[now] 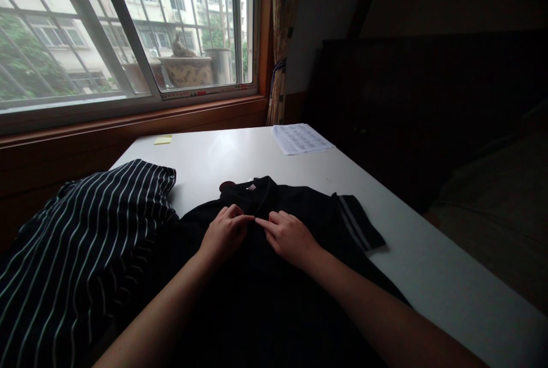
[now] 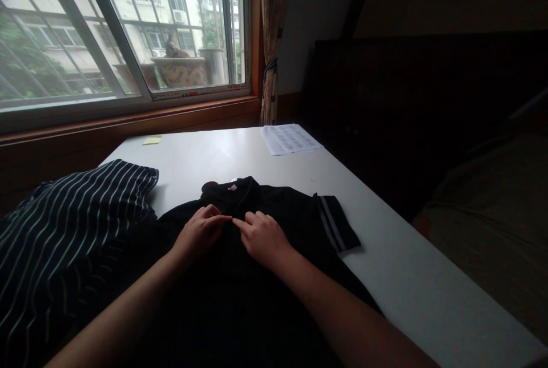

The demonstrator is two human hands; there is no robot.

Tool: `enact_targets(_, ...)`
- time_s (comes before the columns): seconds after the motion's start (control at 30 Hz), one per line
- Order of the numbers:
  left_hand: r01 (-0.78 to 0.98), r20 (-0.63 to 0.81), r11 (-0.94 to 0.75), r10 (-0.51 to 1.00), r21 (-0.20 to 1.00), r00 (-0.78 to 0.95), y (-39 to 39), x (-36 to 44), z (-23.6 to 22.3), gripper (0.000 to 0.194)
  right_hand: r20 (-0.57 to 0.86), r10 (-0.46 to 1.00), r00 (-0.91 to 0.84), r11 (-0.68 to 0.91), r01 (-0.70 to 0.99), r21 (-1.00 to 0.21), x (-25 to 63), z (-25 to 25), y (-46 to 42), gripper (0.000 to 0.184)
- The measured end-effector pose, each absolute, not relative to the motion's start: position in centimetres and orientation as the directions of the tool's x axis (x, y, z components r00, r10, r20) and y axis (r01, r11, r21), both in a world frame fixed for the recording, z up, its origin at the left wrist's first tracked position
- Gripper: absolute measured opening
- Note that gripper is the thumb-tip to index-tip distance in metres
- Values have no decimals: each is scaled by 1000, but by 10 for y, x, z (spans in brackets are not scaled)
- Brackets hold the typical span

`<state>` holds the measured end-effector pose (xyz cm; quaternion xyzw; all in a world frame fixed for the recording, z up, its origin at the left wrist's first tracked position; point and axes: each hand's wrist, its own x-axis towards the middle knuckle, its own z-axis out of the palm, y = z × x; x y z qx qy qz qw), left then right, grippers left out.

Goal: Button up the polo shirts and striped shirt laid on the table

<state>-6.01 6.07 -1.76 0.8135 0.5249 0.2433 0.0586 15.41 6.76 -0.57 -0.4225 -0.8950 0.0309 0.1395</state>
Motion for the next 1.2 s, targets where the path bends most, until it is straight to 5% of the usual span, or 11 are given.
enact_targets(0.27,834,346,-437,881,336,322,61,-61,-16,28,200,797,-570,592,674,-441,162,-8,74,46)
enact_targets(0.67,880,337,-390,895,270,293,63,-64,-15,36,85,773,-629,602,683,-413,164,0,65,87)
enact_targets(0.93,901,283,-416,885,122,371,62,-67,-25,44,131,751,-647,645,678,-353,162,3,50,93)
enact_targets(1.07,900,262,-431,878,68,401,60,-68,-32,53,153,771,-619,623,682,-382,160,0,53,87)
enact_targets(1.2,898,248,-438,876,49,414,59,-69,-35,59,211,819,-534,558,652,-513,165,-5,68,44)
